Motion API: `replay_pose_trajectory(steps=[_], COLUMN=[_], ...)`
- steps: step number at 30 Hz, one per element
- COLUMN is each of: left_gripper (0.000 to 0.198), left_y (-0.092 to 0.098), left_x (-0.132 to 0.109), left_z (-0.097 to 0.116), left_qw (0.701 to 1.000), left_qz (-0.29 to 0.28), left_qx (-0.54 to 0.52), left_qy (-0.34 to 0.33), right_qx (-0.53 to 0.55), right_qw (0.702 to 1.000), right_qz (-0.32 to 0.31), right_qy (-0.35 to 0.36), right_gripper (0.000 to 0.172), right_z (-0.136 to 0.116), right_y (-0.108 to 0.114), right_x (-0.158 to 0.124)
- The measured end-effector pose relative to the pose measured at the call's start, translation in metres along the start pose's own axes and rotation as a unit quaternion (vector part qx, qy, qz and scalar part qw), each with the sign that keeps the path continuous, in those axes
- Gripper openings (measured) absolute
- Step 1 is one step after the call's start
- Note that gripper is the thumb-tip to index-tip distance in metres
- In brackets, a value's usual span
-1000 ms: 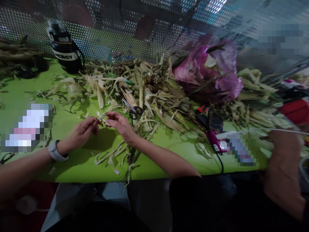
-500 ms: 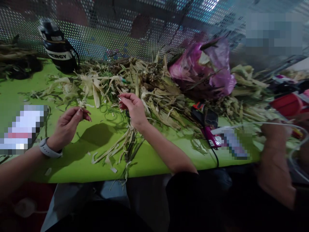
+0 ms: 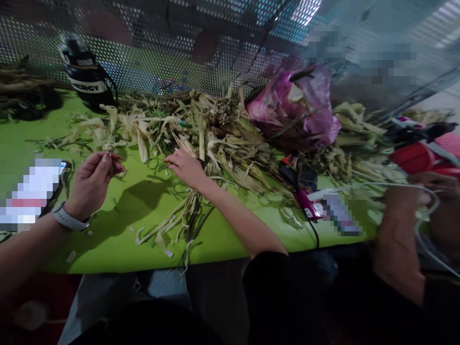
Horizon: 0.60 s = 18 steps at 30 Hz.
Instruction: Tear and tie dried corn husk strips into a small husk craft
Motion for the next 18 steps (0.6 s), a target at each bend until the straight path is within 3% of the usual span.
replay_pose_trajectory(steps=[4, 8, 14, 18], left_gripper=[0.017, 0.019, 0.017, 0.018], left_y=[-0.001, -0.001, -0.003, -0.015], left_x=[0.000, 0.000, -0.007, -0.020], left_z=[-0.002, -0.006, -0.023, -0.041], left_qw=[1.000, 0.999, 0.982, 0.950], left_qz=[0.002, 0.009, 0.012, -0.022], left_qx=[0.008, -0.019, -0.070, -0.114], left_qy=[0.009, 0.037, 0.177, 0.290], right_qx=[-0.158, -0.243, -0.163, -0.101], right_qw=[0.986, 0.968, 0.987, 0.994], right_qz=[-0.058, -0.063, -0.004, 0.038], right_qy=[-0.002, 0.007, 0.002, 0.019], right_gripper=[0.023, 0.022, 0.016, 0.016], right_z=[-0.004, -0.012, -0.033, -0.070], right_y=[-0.021, -0.021, 0.014, 0.026], right_x=[0.016, 0.023, 0.013, 0.001])
Point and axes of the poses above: each hand's wrist, its own x-axis towards the middle knuckle, its own y-axis out of the back of the hand, z = x × y, the point moved 8 cm from there along x, towards the middle knuckle, and after that the axes turned 7 degrees about -z, right-handed, at the moved point
